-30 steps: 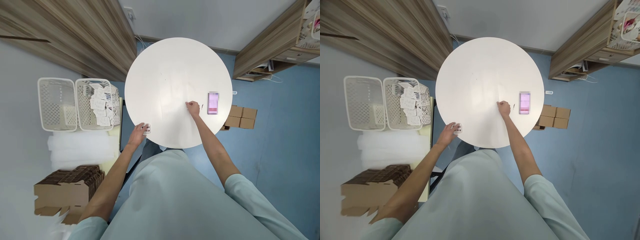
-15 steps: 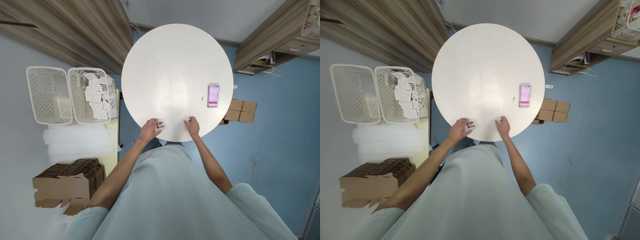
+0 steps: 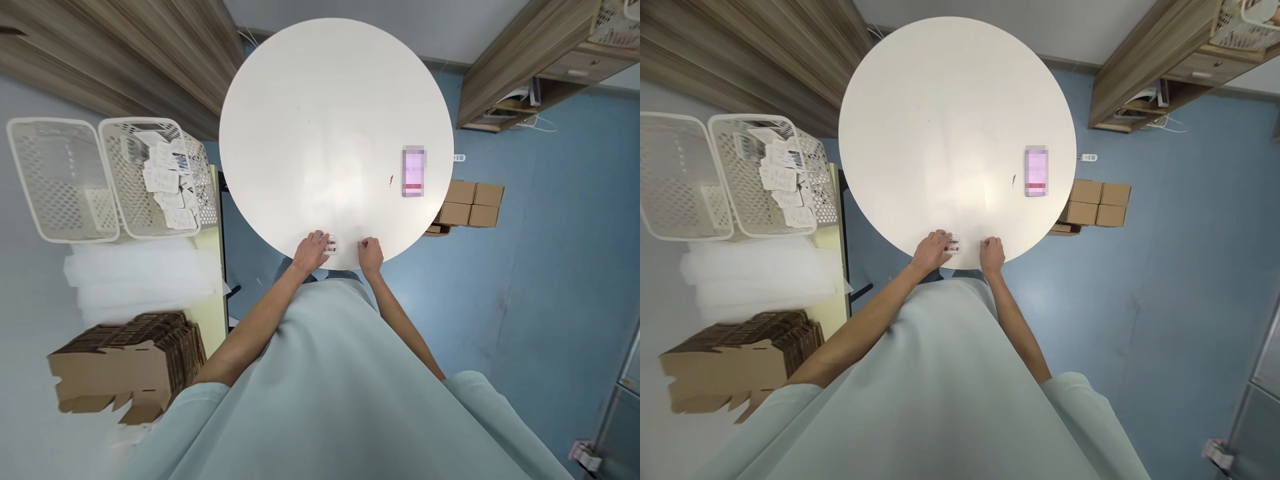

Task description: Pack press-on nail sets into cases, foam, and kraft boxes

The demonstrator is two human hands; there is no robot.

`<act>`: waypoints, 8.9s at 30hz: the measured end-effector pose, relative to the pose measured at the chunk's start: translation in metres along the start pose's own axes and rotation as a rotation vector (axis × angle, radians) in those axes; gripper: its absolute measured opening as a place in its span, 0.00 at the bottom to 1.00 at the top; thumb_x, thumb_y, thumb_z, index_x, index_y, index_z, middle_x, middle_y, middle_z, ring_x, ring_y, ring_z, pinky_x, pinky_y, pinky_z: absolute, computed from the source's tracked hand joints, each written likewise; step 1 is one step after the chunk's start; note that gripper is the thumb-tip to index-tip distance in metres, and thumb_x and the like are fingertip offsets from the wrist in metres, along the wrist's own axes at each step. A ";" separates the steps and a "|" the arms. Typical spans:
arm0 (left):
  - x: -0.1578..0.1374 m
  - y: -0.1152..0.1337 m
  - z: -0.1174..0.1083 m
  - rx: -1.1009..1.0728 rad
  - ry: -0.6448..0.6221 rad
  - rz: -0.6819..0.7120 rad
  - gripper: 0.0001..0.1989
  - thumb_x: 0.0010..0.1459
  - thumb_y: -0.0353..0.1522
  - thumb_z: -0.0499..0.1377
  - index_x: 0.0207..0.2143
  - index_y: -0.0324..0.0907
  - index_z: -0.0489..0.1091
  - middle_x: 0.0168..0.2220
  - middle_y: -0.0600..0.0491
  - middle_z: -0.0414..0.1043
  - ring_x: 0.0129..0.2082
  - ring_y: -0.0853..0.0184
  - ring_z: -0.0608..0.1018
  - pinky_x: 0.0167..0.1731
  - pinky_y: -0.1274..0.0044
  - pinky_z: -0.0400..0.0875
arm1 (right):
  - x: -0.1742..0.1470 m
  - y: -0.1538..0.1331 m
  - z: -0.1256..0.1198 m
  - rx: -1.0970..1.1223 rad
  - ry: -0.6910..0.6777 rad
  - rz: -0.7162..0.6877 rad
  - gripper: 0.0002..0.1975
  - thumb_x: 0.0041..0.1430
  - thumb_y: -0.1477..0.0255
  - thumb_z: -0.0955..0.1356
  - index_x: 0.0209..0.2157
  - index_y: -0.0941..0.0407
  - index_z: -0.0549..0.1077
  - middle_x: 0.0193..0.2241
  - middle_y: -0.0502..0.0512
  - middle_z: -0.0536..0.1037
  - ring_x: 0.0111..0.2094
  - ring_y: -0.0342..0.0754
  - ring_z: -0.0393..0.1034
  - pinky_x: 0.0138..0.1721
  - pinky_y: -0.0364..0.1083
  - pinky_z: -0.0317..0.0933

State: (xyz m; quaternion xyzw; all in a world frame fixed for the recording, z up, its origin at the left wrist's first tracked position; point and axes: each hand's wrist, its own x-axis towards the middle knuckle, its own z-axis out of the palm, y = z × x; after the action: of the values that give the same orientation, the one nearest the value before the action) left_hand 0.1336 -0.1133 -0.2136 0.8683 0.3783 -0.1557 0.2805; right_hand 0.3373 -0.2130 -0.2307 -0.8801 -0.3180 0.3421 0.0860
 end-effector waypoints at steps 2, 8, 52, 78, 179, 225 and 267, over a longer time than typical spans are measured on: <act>-0.001 0.000 0.002 -0.023 0.017 -0.014 0.33 0.64 0.35 0.65 0.70 0.41 0.63 0.65 0.37 0.65 0.61 0.46 0.71 0.56 0.60 0.74 | 0.004 -0.002 0.000 0.013 0.007 -0.013 0.06 0.74 0.67 0.65 0.41 0.52 0.72 0.49 0.57 0.77 0.44 0.51 0.73 0.39 0.46 0.61; -0.001 0.003 0.007 -0.054 0.024 -0.037 0.33 0.64 0.37 0.66 0.69 0.44 0.64 0.64 0.39 0.65 0.60 0.47 0.72 0.54 0.62 0.75 | 0.016 -0.007 -0.010 0.095 0.024 0.031 0.06 0.74 0.66 0.65 0.43 0.52 0.71 0.45 0.57 0.80 0.42 0.51 0.74 0.41 0.47 0.62; -0.007 0.001 0.028 -0.766 0.088 -0.803 0.10 0.65 0.35 0.62 0.46 0.43 0.79 0.45 0.48 0.85 0.47 0.59 0.84 0.50 0.72 0.76 | -0.034 -0.042 0.006 -0.109 -0.216 -0.309 0.12 0.77 0.63 0.65 0.49 0.54 0.76 0.49 0.57 0.80 0.49 0.53 0.75 0.46 0.48 0.65; -0.037 0.010 0.024 -0.351 0.212 0.048 0.32 0.63 0.31 0.57 0.70 0.39 0.63 0.76 0.37 0.56 0.76 0.45 0.57 0.72 0.52 0.56 | -0.005 -0.044 0.023 0.125 -0.301 -0.065 0.15 0.66 0.56 0.72 0.40 0.54 0.78 0.43 0.57 0.85 0.42 0.51 0.81 0.44 0.47 0.72; 0.029 -0.025 -0.001 -0.545 0.462 -0.420 0.27 0.67 0.33 0.64 0.66 0.41 0.65 0.71 0.34 0.62 0.71 0.42 0.65 0.67 0.54 0.62 | 0.044 -0.098 0.017 -0.290 -0.145 -0.779 0.18 0.77 0.68 0.61 0.61 0.58 0.72 0.64 0.71 0.73 0.67 0.64 0.65 0.65 0.63 0.62; 0.013 -0.029 0.002 -0.293 0.234 -0.205 0.29 0.70 0.23 0.50 0.72 0.37 0.61 0.76 0.37 0.58 0.77 0.52 0.60 0.73 0.58 0.60 | 0.036 -0.081 0.031 -0.276 -0.144 -0.879 0.22 0.79 0.69 0.59 0.67 0.59 0.69 0.71 0.70 0.66 0.73 0.60 0.59 0.70 0.62 0.61; 0.032 -0.027 0.003 -0.417 0.287 -0.262 0.27 0.73 0.29 0.50 0.72 0.37 0.61 0.73 0.33 0.61 0.75 0.48 0.63 0.74 0.53 0.54 | 0.040 -0.103 0.033 -0.314 -0.204 -0.900 0.25 0.77 0.74 0.59 0.72 0.60 0.65 0.72 0.68 0.66 0.77 0.59 0.53 0.74 0.64 0.54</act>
State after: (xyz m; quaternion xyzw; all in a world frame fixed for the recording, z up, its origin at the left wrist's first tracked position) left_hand 0.1345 -0.0817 -0.2409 0.7487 0.5471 0.0151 0.3741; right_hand 0.2871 -0.1097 -0.2392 -0.6194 -0.7217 0.3033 0.0599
